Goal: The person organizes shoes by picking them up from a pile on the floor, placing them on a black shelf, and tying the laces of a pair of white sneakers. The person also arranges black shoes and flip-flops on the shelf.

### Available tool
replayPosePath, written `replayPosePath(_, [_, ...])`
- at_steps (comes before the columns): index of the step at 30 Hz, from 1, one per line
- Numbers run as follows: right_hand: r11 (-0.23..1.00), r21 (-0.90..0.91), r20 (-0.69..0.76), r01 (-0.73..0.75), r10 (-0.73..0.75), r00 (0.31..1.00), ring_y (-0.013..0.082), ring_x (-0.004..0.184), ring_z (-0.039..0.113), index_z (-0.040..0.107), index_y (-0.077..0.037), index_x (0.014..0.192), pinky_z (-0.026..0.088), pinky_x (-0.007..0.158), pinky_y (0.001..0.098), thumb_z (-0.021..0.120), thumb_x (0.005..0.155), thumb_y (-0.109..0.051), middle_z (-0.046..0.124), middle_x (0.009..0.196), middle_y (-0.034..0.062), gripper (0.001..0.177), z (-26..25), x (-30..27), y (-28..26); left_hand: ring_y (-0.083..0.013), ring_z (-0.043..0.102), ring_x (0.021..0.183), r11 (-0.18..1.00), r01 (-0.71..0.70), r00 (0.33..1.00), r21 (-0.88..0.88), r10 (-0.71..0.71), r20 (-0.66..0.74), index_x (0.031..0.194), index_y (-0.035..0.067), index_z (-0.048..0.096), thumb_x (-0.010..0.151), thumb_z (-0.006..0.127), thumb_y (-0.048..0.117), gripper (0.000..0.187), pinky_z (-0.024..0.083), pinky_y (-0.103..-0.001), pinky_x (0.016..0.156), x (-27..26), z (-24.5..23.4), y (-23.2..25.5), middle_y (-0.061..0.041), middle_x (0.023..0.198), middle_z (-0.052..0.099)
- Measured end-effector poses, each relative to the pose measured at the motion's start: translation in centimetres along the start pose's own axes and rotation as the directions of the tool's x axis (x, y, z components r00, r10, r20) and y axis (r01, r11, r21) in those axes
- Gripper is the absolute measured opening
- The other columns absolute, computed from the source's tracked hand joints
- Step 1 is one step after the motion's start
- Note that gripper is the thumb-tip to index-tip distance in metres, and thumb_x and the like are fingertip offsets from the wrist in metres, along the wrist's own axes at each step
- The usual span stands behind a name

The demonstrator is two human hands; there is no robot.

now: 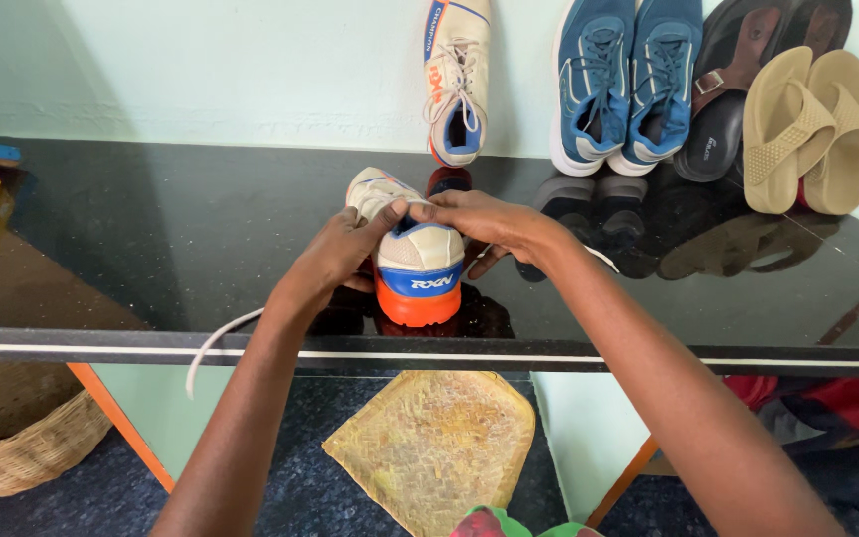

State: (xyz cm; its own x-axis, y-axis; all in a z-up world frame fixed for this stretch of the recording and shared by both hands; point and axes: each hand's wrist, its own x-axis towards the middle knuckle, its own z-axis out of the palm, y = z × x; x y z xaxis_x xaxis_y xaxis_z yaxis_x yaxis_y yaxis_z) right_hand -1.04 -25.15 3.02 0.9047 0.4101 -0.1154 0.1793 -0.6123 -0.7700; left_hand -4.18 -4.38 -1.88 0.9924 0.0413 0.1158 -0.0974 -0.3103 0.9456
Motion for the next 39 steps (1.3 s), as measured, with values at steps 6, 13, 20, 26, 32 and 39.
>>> replayPosePath(6, [0.985,0.131,-0.158,0.108,-0.087,0.984,0.024,0.085,0.075,0.044,-0.011,0.15,0.063,0.065,0.0384,0.074,0.076,-0.039,0.074,0.111,0.0168,0.085,-0.2,-0.8,1.3,-0.0264,0.07,0.075,0.993,-0.116,0.991,-0.008,0.115,-0.069,0.116,-0.004,0.058,0.079,0.076,0.052,0.069,0.057,-0.041,0.059,-0.9,1.4,1.2,-0.018,0.09,0.07])
replayPosePath(13, [0.881,0.106,-0.465,0.462,-0.367,0.806,0.019,0.096,0.074,0.029,-0.005,0.16,0.06,0.079,0.0298,0.082,0.071,-0.005,0.075,0.115,0.0169,0.103,-4.4,-1.8,3.1,-0.0263,0.068,0.076,0.806,-0.49,0.826,0.332,0.551,-0.118,0.097,0.002,0.052,0.069,0.091,0.04,0.062,0.055,-0.041,0.067,1.5,3.8,4.9,-0.015,0.082,0.065])
replayPosePath(20, [0.717,0.152,-0.644,0.68,-0.45,0.618,0.0189,0.103,0.074,0.027,0.003,0.159,0.061,0.086,0.0293,0.074,0.077,0.007,0.072,0.125,0.0155,0.095,-9.4,3.8,8.1,-0.0397,0.066,0.091,0.637,-0.678,0.648,0.367,0.754,-0.112,0.104,0.003,0.046,0.07,0.092,0.03,0.063,0.05,-0.049,0.075,11.0,9.7,6.4,-0.018,0.093,0.064])
replayPosePath(26, [0.707,0.145,-0.739,0.692,-0.388,0.551,0.0172,0.11,0.07,0.042,0.005,0.15,0.057,0.092,0.028,0.073,0.075,0.01,0.072,0.126,0.0129,0.082,-12.9,11.0,13.2,-0.0436,0.062,0.1,0.549,-0.747,0.553,0.374,0.826,-0.108,0.11,0.003,0.043,0.068,0.089,0.019,0.064,0.048,-0.051,0.082,20.6,15.1,4.9,-0.021,0.102,0.061])
replayPosePath(32, [0.794,0.054,-0.766,0.605,-0.356,0.536,0.0191,0.112,0.07,0.046,0.005,0.146,0.055,0.096,0.0283,0.078,0.071,0.007,0.071,0.127,0.013,0.082,-15.0,15.8,15.3,-0.0483,0.061,0.099,0.56,-0.683,0.58,0.469,0.806,-0.117,0.112,-0.002,0.041,0.066,0.087,0.014,0.067,0.05,-0.053,0.081,26.5,17.7,3.9,-0.026,0.105,0.06])
replayPosePath(39, [0.877,-0.072,-0.789,0.475,-0.341,0.511,0.02,0.111,0.07,0.042,0.006,0.145,0.053,0.096,0.0291,0.084,0.07,0.001,0.072,0.125,0.0148,0.086,-14.4,16.5,15.0,-0.0489,0.063,0.095,0.531,-0.636,0.607,0.56,0.793,-0.062,0.113,-0.002,0.042,0.069,0.087,0.013,0.065,0.052,-0.053,0.079,27.4,17.8,3.6,-0.028,0.107,0.06])
